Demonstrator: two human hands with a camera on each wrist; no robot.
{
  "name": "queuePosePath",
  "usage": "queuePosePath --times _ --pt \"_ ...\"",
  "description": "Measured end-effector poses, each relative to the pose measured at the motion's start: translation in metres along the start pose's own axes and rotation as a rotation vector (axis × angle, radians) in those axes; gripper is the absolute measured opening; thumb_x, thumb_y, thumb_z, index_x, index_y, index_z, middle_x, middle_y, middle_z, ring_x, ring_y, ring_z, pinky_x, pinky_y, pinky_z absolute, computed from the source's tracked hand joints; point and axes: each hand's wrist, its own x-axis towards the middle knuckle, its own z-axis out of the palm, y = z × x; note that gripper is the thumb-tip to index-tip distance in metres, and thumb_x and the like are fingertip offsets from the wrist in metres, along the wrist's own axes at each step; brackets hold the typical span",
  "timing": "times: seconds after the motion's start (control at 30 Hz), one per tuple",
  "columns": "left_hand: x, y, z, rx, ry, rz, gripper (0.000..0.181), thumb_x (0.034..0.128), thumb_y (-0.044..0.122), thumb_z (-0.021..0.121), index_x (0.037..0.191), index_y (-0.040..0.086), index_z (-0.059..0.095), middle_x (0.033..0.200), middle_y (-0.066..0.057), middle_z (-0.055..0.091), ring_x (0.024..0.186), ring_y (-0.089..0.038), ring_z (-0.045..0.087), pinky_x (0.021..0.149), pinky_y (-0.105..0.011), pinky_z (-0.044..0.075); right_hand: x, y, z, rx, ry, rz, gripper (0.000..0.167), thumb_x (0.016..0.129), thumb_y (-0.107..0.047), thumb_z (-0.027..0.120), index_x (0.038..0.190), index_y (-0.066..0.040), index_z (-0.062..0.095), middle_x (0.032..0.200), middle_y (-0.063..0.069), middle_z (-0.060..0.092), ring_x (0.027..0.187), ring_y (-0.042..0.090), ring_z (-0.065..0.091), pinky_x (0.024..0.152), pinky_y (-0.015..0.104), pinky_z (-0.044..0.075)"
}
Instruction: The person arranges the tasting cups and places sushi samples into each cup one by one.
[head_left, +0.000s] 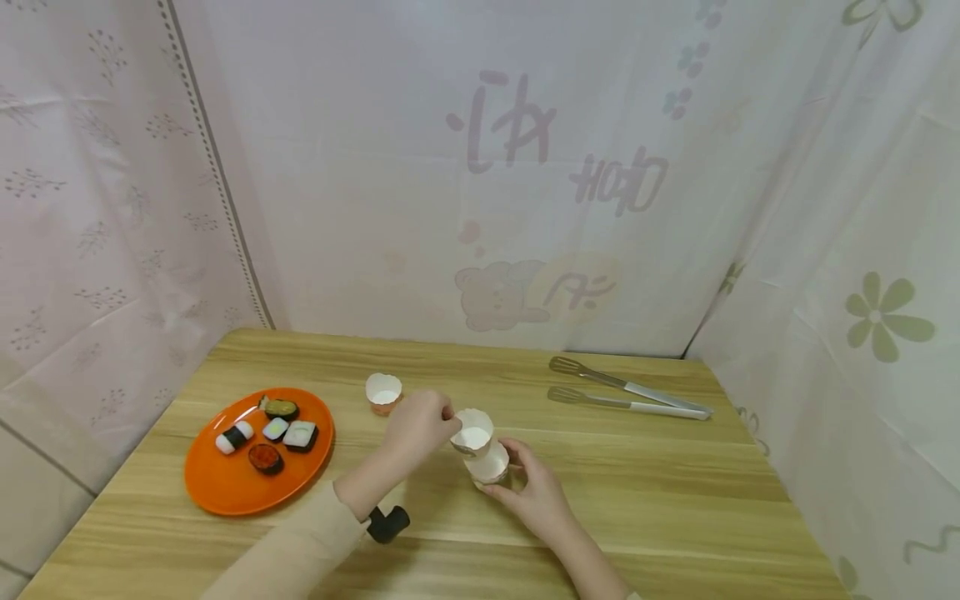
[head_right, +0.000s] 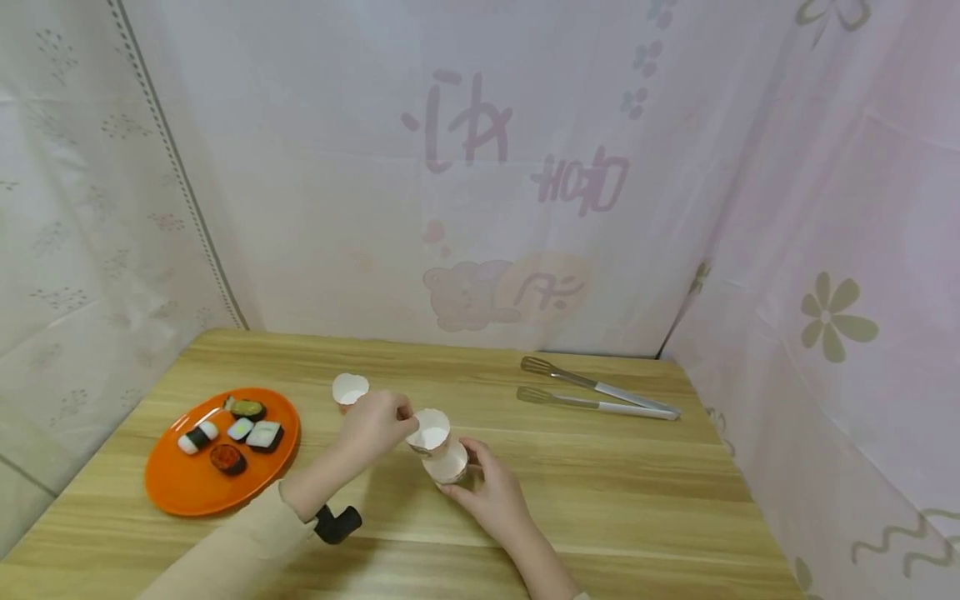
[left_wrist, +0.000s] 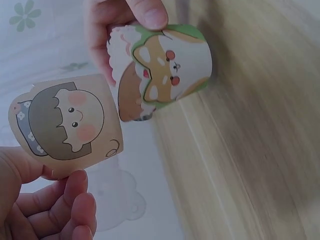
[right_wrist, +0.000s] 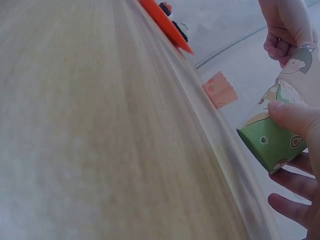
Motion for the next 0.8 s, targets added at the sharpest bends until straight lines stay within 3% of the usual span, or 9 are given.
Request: queuePosePath --times 0.67,0.8 --pt "0.019 -0.028 -0.003 0.052 0.004 -0.156 0.029 0.0812 0.012 0.066 0.054 0.015 0.054 0.047 0.007 0.032 0.043 -0.009 0.026 0.039 -0.02 0.015 0.001 0.001 0.001 -0.002 0.032 -0.001 0.067 0.072 -0.02 0.086 0.13 -0.013 0.053 0.12 0.001 0.061 0.108 0.021 0.058 0.087 0.045 0.053" --pt "0.022 -0.034 -0.004 0.051 0.012 -0.171 0.035 0.0806 0.01 0.065 0.051 0.015 0.047 0.046 0.007 0.028 0.043 -0.009 0.023 0.04 -0.021 0.012 0.001 0.001 0.001 -0.009 0.031 -0.008 0.068 0.072 -0.022 0.086 0.13 -0.012 0.053 0.12 0.001 0.062 0.107 0.021 0.058 0.087 0.044 0.053"
